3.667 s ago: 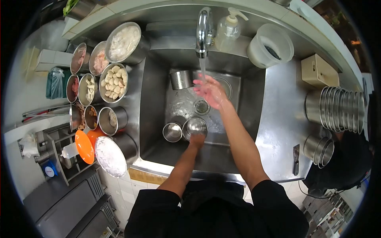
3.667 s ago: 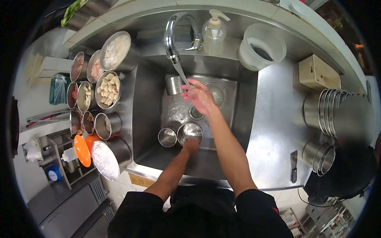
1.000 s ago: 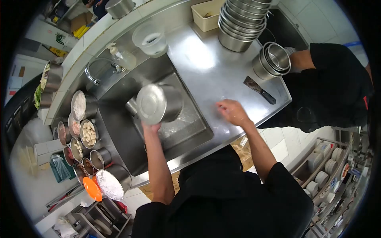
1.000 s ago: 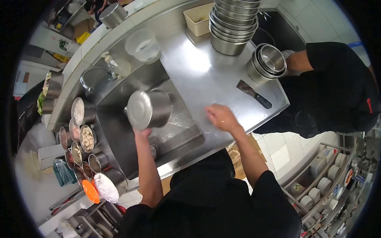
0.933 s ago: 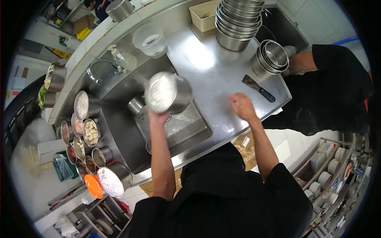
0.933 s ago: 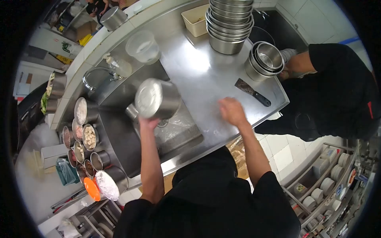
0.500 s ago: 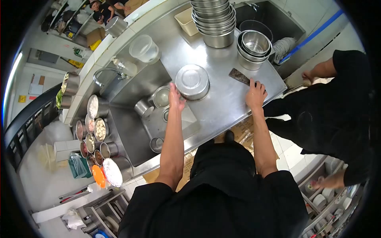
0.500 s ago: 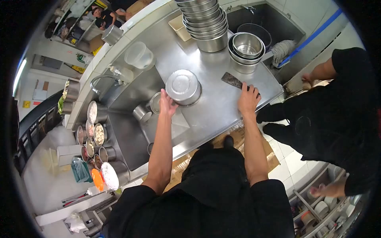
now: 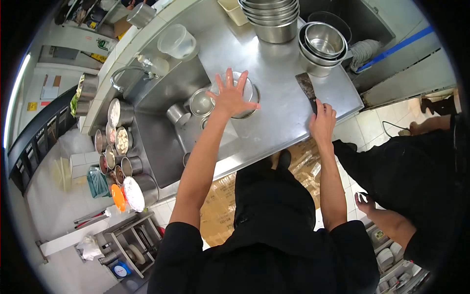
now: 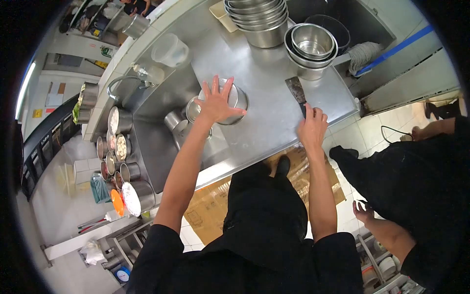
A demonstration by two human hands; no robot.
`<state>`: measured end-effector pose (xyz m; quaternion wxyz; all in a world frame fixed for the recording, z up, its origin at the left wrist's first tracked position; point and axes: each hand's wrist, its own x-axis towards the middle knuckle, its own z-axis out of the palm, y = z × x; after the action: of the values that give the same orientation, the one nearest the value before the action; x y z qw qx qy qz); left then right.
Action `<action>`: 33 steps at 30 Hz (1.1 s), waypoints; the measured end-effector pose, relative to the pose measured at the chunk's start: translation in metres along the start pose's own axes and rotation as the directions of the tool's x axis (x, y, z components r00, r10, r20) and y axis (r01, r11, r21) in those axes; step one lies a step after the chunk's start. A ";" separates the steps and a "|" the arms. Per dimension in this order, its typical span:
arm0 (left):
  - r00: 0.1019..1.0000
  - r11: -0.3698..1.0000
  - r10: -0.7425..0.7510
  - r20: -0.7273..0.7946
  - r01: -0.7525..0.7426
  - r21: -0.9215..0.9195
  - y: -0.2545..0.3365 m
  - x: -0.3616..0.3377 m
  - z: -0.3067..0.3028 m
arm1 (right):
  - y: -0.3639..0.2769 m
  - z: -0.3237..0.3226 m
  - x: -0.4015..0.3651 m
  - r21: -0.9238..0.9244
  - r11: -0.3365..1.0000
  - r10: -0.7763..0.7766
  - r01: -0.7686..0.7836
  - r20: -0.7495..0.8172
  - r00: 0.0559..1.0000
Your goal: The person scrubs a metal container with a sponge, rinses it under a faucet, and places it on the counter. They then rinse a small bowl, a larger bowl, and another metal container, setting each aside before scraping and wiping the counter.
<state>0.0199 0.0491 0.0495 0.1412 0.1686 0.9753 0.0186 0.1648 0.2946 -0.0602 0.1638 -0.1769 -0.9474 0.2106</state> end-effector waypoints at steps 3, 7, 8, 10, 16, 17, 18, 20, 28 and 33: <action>0.999 0.999 -0.036 -0.013 0.036 -0.018 -0.001 0.004 0.009 | 0.006 0.012 -0.014 0.043 0.995 -0.077 0.085 -0.161 0.984; 0.997 0.991 -0.080 -0.006 0.079 -0.111 -0.007 0.000 -0.013 | 0.007 0.013 -0.011 0.046 0.994 -0.091 0.104 -0.232 0.969; 0.994 0.986 -0.107 -0.010 0.105 -0.128 -0.010 -0.004 -0.017 | 0.007 0.014 -0.011 0.046 0.993 -0.098 0.112 -0.228 0.969; 0.980 0.972 -0.061 -0.190 0.015 -0.235 -0.048 -0.008 -0.001 | 0.009 0.015 -0.010 0.032 0.993 -0.103 0.114 -0.239 0.966; 0.900 -0.277 -0.419 -0.118 -0.250 -0.928 -0.145 -0.073 0.044 | 0.011 0.018 -0.010 0.024 0.992 -0.116 0.126 -0.252 0.961; 0.884 -0.390 -0.452 -0.119 -0.316 -0.865 -0.163 -0.083 0.070 | 0.011 0.018 -0.010 0.023 0.991 -0.118 0.128 -0.252 0.961; 0.884 -0.395 -0.452 -0.117 -0.316 -0.863 -0.164 -0.095 0.084 | 0.011 0.018 -0.011 0.019 0.991 -0.121 0.130 -0.251 0.960; 0.926 -0.764 -0.375 -0.043 -0.335 -0.552 -0.160 -0.122 0.105 | 0.010 0.017 -0.010 0.017 0.990 -0.131 0.140 -0.264 0.956; 0.795 -0.747 -0.604 0.053 -0.541 -0.386 -0.138 -0.142 0.107 | 0.014 0.024 -0.010 0.108 0.970 -0.173 0.218 -0.322 0.931; 0.859 -0.745 -0.512 0.006 -0.440 -0.502 -0.182 -0.099 0.120 | 0.005 0.002 -0.019 0.122 0.986 -0.074 0.111 -0.269 0.960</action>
<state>0.0845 -0.1566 -0.0546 -0.0556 -0.1640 0.2743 0.9459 0.1819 0.2909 -0.0683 0.3095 -0.1472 -0.9079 0.2413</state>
